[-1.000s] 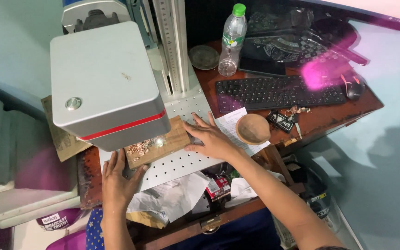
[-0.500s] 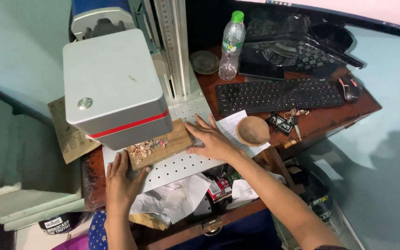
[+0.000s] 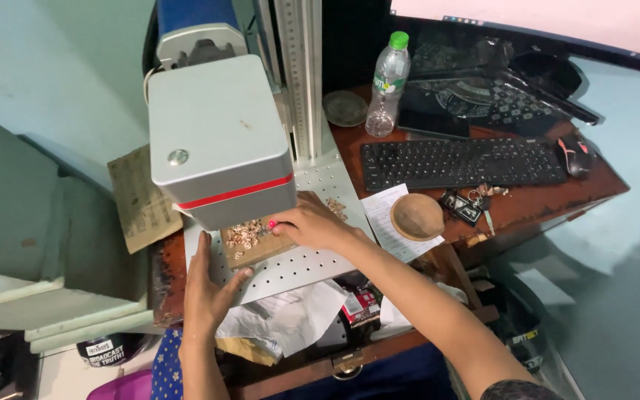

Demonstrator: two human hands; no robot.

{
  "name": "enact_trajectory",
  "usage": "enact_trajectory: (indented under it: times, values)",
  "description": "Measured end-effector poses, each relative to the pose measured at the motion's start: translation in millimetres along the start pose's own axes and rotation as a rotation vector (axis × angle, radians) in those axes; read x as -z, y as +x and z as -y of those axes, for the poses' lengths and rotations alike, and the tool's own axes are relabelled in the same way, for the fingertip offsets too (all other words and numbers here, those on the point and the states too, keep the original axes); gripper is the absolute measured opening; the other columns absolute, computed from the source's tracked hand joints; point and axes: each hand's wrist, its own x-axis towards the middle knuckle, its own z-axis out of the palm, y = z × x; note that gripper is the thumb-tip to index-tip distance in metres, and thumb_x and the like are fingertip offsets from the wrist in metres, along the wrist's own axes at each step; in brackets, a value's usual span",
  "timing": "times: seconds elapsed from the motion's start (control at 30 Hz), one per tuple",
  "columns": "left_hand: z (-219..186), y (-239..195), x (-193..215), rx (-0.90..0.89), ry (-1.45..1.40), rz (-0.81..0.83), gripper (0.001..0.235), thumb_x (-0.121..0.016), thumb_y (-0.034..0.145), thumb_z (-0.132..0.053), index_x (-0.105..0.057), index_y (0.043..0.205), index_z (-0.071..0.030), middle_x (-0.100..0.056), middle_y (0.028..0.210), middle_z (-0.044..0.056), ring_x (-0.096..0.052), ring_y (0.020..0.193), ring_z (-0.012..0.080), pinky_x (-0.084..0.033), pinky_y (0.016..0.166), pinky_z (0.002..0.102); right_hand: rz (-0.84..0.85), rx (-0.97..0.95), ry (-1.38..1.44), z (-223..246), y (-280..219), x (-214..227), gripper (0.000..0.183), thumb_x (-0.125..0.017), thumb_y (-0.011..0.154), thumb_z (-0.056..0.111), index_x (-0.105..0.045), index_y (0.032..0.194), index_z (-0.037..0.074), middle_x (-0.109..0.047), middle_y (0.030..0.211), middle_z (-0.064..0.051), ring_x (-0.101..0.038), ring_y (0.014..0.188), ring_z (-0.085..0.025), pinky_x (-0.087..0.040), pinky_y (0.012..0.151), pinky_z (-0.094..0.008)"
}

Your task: Arranging small jewelry components on a wooden block and positioning them under a laser engraver while using a computer to control the machine.

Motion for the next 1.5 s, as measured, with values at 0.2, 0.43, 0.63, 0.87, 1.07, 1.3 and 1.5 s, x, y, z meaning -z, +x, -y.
enact_trajectory:
  times: [0.2,0.43,0.63,0.87,1.07,1.3,1.5]
  values:
    - [14,-10,-8,-0.096,-0.202,-0.207,0.089,-0.069,0.082,-0.047,-0.037,0.156,-0.008,-0.041,0.162,0.012,-0.037,0.150,0.0282,-0.031,0.120,0.047,0.098,0.003,-0.048,10,3,8,0.016,-0.058,0.097,0.007,-0.066,0.085,0.013,-0.071,0.094,-0.003,-0.058,0.098,-0.027,-0.036,0.093,-0.041]
    - [-56,-54,1,-0.368,-0.227,-0.132,0.022,-0.067,0.091,-0.033,-0.075,0.090,-0.013,-0.078,0.094,-0.001,-0.067,0.086,0.0141,-0.049,0.075,0.030,0.137,0.351,0.005,83,-37,50,0.006,-0.064,0.098,0.013,-0.063,0.104,0.012,-0.070,0.104,-0.004,-0.060,0.114,-0.028,-0.033,0.103,-0.057]
    - [-121,-70,25,-0.496,-0.197,0.003,0.025,-0.078,0.084,-0.038,-0.074,0.091,-0.014,-0.076,0.085,-0.004,-0.068,0.078,0.0105,-0.052,0.069,0.026,-0.257,0.546,-0.027,143,-79,105,0.010,-0.070,0.094,0.000,-0.063,0.100,0.005,-0.069,0.094,-0.006,-0.068,0.083,-0.024,-0.057,0.080,-0.039]
    - [-178,-84,54,-0.748,-0.296,0.119,0.017,-0.069,0.092,-0.023,-0.077,0.090,-0.008,-0.075,0.079,0.001,-0.071,0.072,0.0118,-0.055,0.068,0.024,-0.397,0.537,0.344,161,-104,120,0.010,-0.065,0.098,0.005,-0.067,0.107,0.001,-0.067,0.094,-0.013,-0.069,0.079,-0.023,-0.060,0.071,-0.030]
    - [-187,-92,38,-0.785,-0.463,-0.039,0.027,-0.067,0.091,-0.031,-0.072,0.077,-0.009,-0.064,0.064,0.002,-0.060,0.054,0.0101,-0.047,0.054,0.021,-0.355,0.440,0.664,153,-110,109,0.016,-0.073,0.097,0.018,-0.072,0.106,0.005,-0.071,0.093,-0.015,-0.071,0.081,-0.024,-0.061,0.073,-0.034]
    - [-185,-91,42,-0.786,-0.476,-0.042,0.019,-0.071,0.088,-0.026,-0.076,0.077,-0.010,-0.071,0.066,0.001,-0.064,0.057,0.0093,-0.051,0.057,0.021,-0.250,0.488,0.715,150,-99,114,0.009,-0.073,0.096,0.012,-0.070,0.102,0.007,-0.069,0.093,-0.010,-0.068,0.081,-0.023,-0.060,0.075,-0.033]
    - [-178,-89,47,-0.811,-0.439,0.023,0.018,-0.073,0.088,-0.026,-0.079,0.085,-0.010,-0.078,0.074,0.002,-0.072,0.064,0.0099,-0.057,0.063,0.022,-0.229,0.501,0.761,146,-94,108,0.007,-0.072,0.098,0.015,-0.069,0.101,0.009,-0.065,0.090,-0.008,-0.064,0.076,-0.022,-0.056,0.068,-0.033]
